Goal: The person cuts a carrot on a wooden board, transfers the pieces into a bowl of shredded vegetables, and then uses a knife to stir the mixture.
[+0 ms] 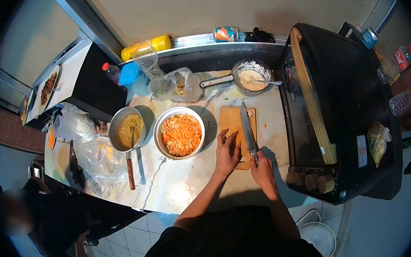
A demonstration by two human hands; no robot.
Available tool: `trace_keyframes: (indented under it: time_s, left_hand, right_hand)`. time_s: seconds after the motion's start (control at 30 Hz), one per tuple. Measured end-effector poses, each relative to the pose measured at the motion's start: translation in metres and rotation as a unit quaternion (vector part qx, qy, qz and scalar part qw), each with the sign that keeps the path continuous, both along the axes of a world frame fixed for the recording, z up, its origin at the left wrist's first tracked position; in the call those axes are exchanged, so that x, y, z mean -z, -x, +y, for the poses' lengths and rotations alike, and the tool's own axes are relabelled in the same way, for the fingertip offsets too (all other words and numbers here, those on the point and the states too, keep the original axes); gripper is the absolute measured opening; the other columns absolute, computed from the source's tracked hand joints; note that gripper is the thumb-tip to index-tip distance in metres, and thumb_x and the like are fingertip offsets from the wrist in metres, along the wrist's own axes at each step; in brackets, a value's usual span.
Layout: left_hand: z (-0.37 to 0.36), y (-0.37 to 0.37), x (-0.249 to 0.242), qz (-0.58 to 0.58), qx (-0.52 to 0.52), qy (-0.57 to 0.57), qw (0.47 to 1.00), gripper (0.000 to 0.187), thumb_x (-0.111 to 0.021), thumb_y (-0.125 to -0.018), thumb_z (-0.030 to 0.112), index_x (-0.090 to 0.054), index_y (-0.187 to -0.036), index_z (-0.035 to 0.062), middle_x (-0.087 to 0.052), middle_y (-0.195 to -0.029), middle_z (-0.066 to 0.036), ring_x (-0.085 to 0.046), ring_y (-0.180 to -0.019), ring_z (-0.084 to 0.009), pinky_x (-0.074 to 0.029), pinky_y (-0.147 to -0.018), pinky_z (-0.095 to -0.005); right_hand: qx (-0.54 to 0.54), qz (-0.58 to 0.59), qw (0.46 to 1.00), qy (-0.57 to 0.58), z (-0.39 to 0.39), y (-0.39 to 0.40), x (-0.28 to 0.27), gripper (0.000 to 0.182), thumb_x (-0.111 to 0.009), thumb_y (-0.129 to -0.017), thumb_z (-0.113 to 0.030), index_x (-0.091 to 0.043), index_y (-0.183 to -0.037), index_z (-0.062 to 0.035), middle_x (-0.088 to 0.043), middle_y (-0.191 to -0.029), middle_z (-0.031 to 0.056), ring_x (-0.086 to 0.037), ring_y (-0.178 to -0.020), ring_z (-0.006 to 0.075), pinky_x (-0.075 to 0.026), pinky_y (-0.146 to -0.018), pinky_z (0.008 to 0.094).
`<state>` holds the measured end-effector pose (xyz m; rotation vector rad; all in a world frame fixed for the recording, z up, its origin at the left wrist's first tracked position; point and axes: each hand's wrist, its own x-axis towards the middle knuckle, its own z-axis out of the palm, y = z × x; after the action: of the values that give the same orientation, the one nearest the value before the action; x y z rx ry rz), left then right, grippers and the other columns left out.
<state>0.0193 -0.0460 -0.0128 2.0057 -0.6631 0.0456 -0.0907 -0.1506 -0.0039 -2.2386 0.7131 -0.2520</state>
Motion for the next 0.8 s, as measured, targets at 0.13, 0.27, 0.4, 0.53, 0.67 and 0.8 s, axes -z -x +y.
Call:
trace_keyframes:
  time_s: [0.13, 0.27, 0.4, 0.53, 0.67, 0.8]
  left_hand:
    - [0.005, -0.003, 0.005, 0.069, 0.027, 0.048, 0.996, 0.033, -0.067, -0.079, 0.002, -0.062, -0.111, -0.0002, -0.050, -0.114, -0.019, -0.061, -0.081, -0.0270, -0.051, -0.075, -0.0360]
    - [0.007, -0.009, -0.001, 0.062, 0.086, 0.033, 0.994, 0.029, -0.070, -0.077, 0.004, -0.064, -0.105, -0.0004, -0.056, -0.099, -0.017, -0.061, -0.080, -0.0270, -0.050, -0.074, -0.0360]
    - [0.002, -0.012, -0.007, 0.023, 0.121, 0.007, 0.992, 0.029, -0.072, -0.074, 0.005, -0.065, -0.103, 0.0014, -0.058, -0.091, -0.015, -0.060, -0.079, -0.0296, -0.050, -0.073, -0.0377]
    - [-0.010, -0.006, -0.008, 0.023, 0.147, -0.019, 0.989, 0.018, -0.071, -0.075, 0.005, -0.063, -0.090, 0.0017, -0.057, -0.086, -0.015, -0.059, -0.080, -0.0348, -0.048, -0.071, -0.0419]
    - [-0.017, -0.006, 0.002, 0.021, 0.148, -0.034, 0.988, 0.010, -0.066, -0.078, 0.006, -0.058, -0.083, 0.0015, -0.055, -0.083, -0.016, -0.058, -0.080, -0.0373, -0.047, -0.068, -0.0439]
    - [-0.017, -0.008, 0.001, -0.015, 0.160, -0.061, 0.985, 0.009, -0.064, -0.080, 0.006, -0.058, -0.086, 0.0022, -0.055, -0.082, -0.016, -0.058, -0.081, -0.0369, -0.046, -0.070, -0.0443]
  right_hand:
    - [0.000, -0.052, 0.999, 0.004, -0.008, 0.006, -0.008, 0.014, -0.058, -0.089, -0.013, -0.053, -0.092, 0.0003, -0.059, -0.072, 0.0226, -0.059, -0.069, 0.0434, -0.043, -0.058, 0.0482]
    - [0.002, 0.021, 0.999, -0.049, -0.015, 0.014, -0.024, 0.021, -0.053, -0.092, -0.020, -0.056, -0.102, -0.0018, -0.063, -0.085, 0.0247, -0.060, -0.081, 0.0452, -0.045, -0.068, 0.0514]
    - [0.015, -0.058, 0.998, 0.004, -0.014, 0.026, -0.011, 0.014, -0.057, -0.090, -0.013, -0.056, -0.090, 0.0008, -0.058, -0.069, 0.0217, -0.058, -0.063, 0.0405, -0.042, -0.055, 0.0453]
    - [0.031, -0.041, 0.999, -0.003, -0.014, 0.033, -0.012, 0.014, -0.057, -0.090, -0.014, -0.057, -0.089, 0.0008, -0.056, -0.066, 0.0209, -0.057, -0.060, 0.0384, -0.041, -0.054, 0.0439]
    - [0.022, -0.035, 0.998, 0.039, -0.014, 0.037, -0.006, 0.015, -0.057, -0.090, -0.014, -0.057, -0.089, 0.0016, -0.056, -0.066, 0.0206, -0.057, -0.059, 0.0371, -0.041, -0.054, 0.0434]
    - [0.026, -0.040, 0.999, 0.020, -0.013, 0.035, -0.013, 0.016, -0.057, -0.090, -0.013, -0.057, -0.089, 0.0024, -0.056, -0.066, 0.0209, -0.057, -0.059, 0.0366, -0.041, -0.054, 0.0428]
